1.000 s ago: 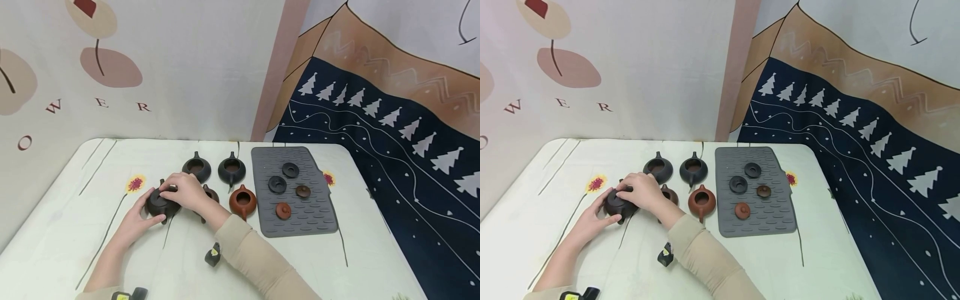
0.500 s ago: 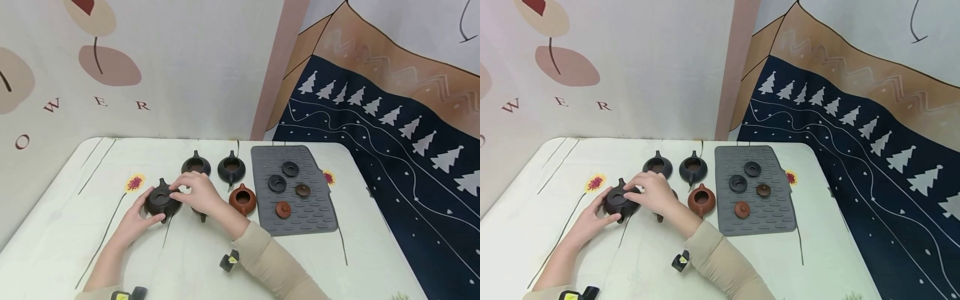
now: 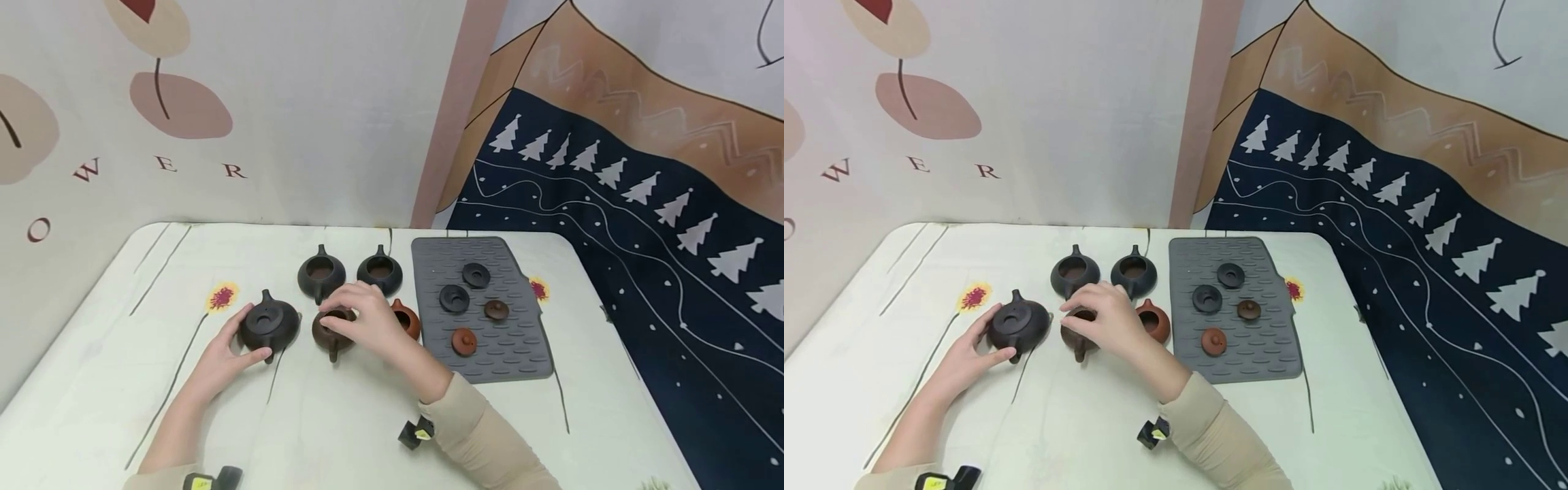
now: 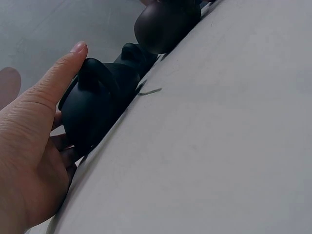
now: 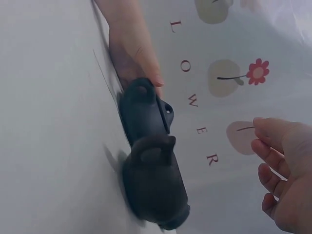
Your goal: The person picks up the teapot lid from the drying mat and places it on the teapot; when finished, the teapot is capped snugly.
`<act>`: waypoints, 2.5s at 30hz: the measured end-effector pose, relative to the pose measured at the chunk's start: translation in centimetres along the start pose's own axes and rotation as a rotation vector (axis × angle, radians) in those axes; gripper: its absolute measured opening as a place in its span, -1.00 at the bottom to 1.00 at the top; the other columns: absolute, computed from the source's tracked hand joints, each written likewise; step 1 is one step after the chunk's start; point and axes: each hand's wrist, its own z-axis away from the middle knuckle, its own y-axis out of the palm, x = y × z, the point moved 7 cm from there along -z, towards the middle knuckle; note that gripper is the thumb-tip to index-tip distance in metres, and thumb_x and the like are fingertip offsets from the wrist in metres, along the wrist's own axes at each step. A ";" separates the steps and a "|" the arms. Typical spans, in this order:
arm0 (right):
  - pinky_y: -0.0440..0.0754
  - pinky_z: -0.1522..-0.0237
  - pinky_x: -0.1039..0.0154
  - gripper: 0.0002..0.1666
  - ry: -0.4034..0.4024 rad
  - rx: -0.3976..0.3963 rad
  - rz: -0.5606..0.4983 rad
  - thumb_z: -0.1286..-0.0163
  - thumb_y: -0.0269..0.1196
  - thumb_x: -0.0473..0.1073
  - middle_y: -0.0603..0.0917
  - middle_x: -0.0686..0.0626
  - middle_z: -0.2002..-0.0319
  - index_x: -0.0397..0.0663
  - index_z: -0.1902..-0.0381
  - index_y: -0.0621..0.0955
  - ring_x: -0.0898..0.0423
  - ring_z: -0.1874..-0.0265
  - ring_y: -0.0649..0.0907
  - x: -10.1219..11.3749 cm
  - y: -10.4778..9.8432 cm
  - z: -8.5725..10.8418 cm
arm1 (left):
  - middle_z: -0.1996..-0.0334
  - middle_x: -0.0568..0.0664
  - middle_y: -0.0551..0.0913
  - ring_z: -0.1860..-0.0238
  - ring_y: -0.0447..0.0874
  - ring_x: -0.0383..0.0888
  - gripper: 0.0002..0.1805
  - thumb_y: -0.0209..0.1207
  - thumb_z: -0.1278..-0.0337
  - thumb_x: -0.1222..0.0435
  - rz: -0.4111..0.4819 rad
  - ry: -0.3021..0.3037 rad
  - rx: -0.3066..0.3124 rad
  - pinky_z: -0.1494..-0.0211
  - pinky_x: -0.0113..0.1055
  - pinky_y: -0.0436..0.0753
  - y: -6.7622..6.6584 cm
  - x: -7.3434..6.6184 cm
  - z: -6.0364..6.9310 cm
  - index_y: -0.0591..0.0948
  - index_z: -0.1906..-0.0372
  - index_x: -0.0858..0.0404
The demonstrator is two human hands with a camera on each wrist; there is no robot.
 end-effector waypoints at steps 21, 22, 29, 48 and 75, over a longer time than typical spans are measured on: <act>0.39 0.06 0.00 -0.82 -0.036 -0.158 0.050 -0.10 0.45 -0.25 0.69 0.09 0.27 -0.04 0.28 0.74 0.14 0.19 0.55 -2.4 -7.6 5.4 | -0.47 0.26 -0.03 -0.43 -0.16 0.33 0.09 0.40 0.00 0.08 -0.004 -0.002 0.003 -0.28 0.36 -0.01 0.0 0.0 0.0 -0.03 -0.54 0.11; 0.39 0.07 -0.01 -0.82 -0.030 -0.164 0.055 -0.10 0.45 -0.26 0.69 0.09 0.27 -0.04 0.28 0.74 0.13 0.20 0.55 -2.6 -7.9 5.7 | -0.47 0.26 -0.03 -0.43 -0.16 0.33 0.09 0.40 0.00 0.07 -0.002 -0.003 0.004 -0.28 0.36 -0.01 0.0 0.0 0.0 -0.03 -0.54 0.11; 0.35 -0.07 -0.17 -0.77 0.033 -0.177 0.115 -0.08 0.46 -0.28 0.68 0.09 0.22 -0.03 0.24 0.73 0.08 0.15 0.56 -4.2 -10.1 7.6 | -0.47 0.27 -0.03 -0.43 -0.16 0.33 0.10 0.40 0.00 0.08 -0.002 -0.008 0.006 -0.28 0.36 -0.01 0.1 -0.1 0.0 -0.03 -0.54 0.12; 0.56 0.30 0.23 -0.77 0.229 -0.295 0.192 -0.11 0.43 -0.34 0.68 0.03 0.21 -0.18 0.22 0.72 -0.01 0.24 0.57 -9.4 -15.8 12.2 | -0.48 0.25 -0.03 -0.44 -0.18 0.31 0.11 0.41 0.01 0.08 0.006 -0.015 0.000 -0.29 0.36 -0.03 0.2 -0.2 0.1 -0.05 -0.54 0.12; 0.42 0.16 0.20 -0.73 0.508 -0.339 0.245 -0.21 0.38 -0.27 0.65 -0.11 0.11 -0.19 0.11 0.69 0.03 0.20 0.50 -16.3 -19.0 16.5 | -0.46 -0.01 0.12 -0.45 -0.02 -0.11 0.12 0.48 0.21 0.41 0.116 0.276 -0.132 -0.34 0.24 0.04 0.2 -6.3 1.6 0.14 -0.49 -0.14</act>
